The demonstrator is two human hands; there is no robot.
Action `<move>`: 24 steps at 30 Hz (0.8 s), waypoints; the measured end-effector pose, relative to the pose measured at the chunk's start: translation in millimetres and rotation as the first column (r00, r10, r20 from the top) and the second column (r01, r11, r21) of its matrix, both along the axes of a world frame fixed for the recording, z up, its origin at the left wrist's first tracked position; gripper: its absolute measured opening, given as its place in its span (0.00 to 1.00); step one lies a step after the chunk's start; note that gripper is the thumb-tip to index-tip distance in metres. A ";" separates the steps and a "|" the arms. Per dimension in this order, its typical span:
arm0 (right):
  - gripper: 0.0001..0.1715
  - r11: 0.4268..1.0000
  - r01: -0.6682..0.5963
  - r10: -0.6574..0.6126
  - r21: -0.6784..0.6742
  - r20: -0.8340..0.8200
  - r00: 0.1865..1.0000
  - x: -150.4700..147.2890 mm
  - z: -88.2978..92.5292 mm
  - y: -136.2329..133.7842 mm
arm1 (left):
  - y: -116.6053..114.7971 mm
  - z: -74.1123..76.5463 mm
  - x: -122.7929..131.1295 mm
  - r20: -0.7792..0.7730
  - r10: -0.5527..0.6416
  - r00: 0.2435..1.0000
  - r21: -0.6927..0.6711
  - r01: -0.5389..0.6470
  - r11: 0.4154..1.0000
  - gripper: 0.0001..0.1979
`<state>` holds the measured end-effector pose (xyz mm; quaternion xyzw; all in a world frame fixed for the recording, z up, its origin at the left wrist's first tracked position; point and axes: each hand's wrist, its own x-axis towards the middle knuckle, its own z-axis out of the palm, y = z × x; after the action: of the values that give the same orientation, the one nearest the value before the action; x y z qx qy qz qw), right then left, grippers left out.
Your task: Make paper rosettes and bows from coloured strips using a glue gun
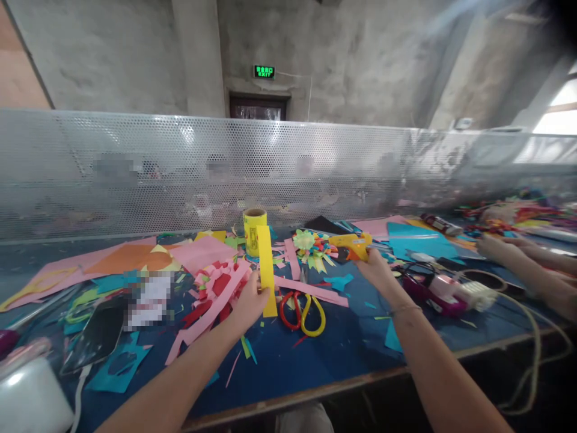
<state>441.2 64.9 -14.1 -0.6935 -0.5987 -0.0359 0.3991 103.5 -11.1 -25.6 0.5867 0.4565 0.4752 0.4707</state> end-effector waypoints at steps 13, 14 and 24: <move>0.23 0.975 -0.117 0.141 0.190 -0.121 0.982 -101.8 -10.5 -59.8 | -1.4 9.1 -4.2 0.278 0.222 0.935 -0.013 -0.227 0.974 0.13; 0.22 0.972 -0.123 0.141 0.201 -0.078 0.987 -102.3 -12.7 -60.5 | -1.2 10.1 -4.6 0.312 0.249 0.917 -0.036 -0.250 0.967 0.14; 0.08 0.964 -0.237 0.189 0.123 0.314 0.930 -107.1 -19.3 -64.0 | -3.5 17.6 -3.5 0.453 0.336 0.826 -0.110 -0.322 0.940 0.20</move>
<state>334.1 0.9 -33.5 -0.5769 -0.7193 -0.1446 0.3590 100.0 -14.6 -8.0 0.3612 0.4314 0.6690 0.4858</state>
